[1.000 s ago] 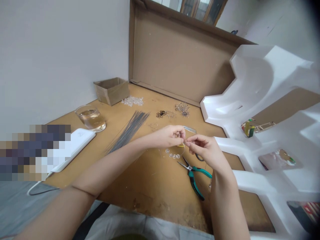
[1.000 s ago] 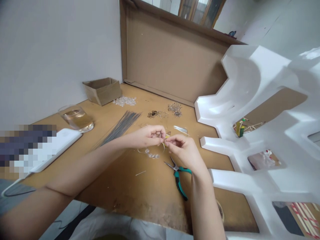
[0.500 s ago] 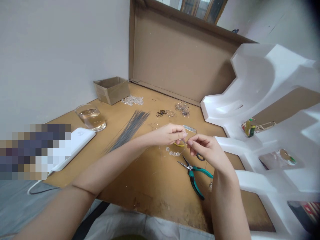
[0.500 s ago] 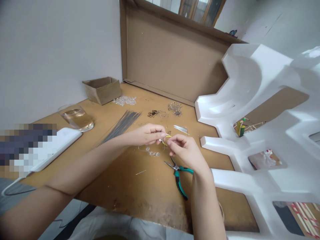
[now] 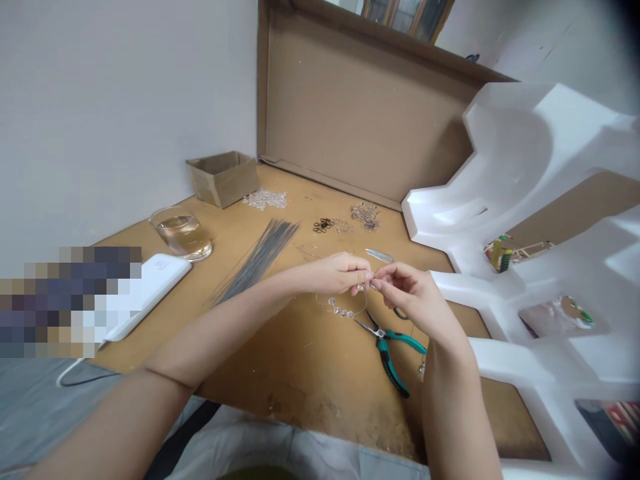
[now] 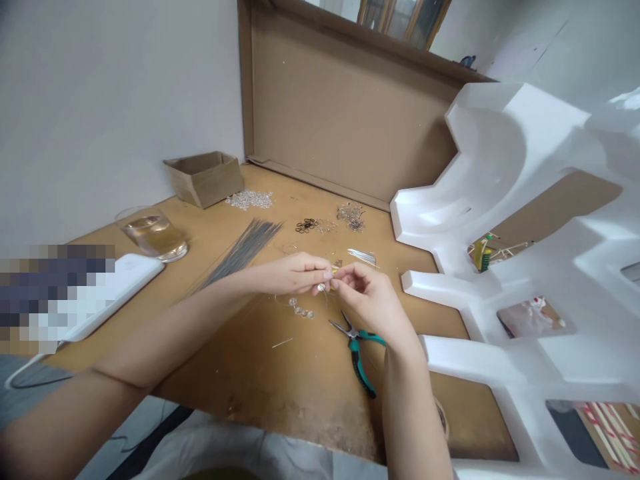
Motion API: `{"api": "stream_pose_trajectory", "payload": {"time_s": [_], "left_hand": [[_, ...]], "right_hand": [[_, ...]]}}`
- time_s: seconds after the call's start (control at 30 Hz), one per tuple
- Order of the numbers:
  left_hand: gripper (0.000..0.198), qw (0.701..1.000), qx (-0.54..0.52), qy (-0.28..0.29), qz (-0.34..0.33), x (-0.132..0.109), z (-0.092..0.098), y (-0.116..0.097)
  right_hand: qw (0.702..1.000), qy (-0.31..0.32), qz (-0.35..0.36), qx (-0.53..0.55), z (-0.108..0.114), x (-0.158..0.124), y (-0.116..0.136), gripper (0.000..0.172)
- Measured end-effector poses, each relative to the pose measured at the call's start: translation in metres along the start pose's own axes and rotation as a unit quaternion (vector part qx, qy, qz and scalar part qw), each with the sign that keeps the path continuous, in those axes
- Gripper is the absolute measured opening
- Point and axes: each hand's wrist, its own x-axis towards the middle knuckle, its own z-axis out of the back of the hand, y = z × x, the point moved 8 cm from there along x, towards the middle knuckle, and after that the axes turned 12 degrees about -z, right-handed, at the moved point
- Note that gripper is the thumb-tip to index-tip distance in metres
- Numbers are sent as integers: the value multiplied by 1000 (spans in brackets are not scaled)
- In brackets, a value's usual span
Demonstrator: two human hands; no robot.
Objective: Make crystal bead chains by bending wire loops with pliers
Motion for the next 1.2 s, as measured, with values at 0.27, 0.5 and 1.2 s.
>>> {"api": "stream_pose_trajectory", "payload": {"time_s": [0.27, 0.5, 1.2], "left_hand": [[32, 997, -58, 41, 9, 1, -9, 2], [31, 997, -60, 39, 16, 0, -8, 3], [13, 993, -101, -61, 8, 4, 4, 6]], "right_hand": [[998, -6, -12, 55, -2, 4, 0, 32], [1000, 13, -3, 15, -3, 4, -3, 27], [998, 40, -24, 47, -2, 1, 1, 22]]}}
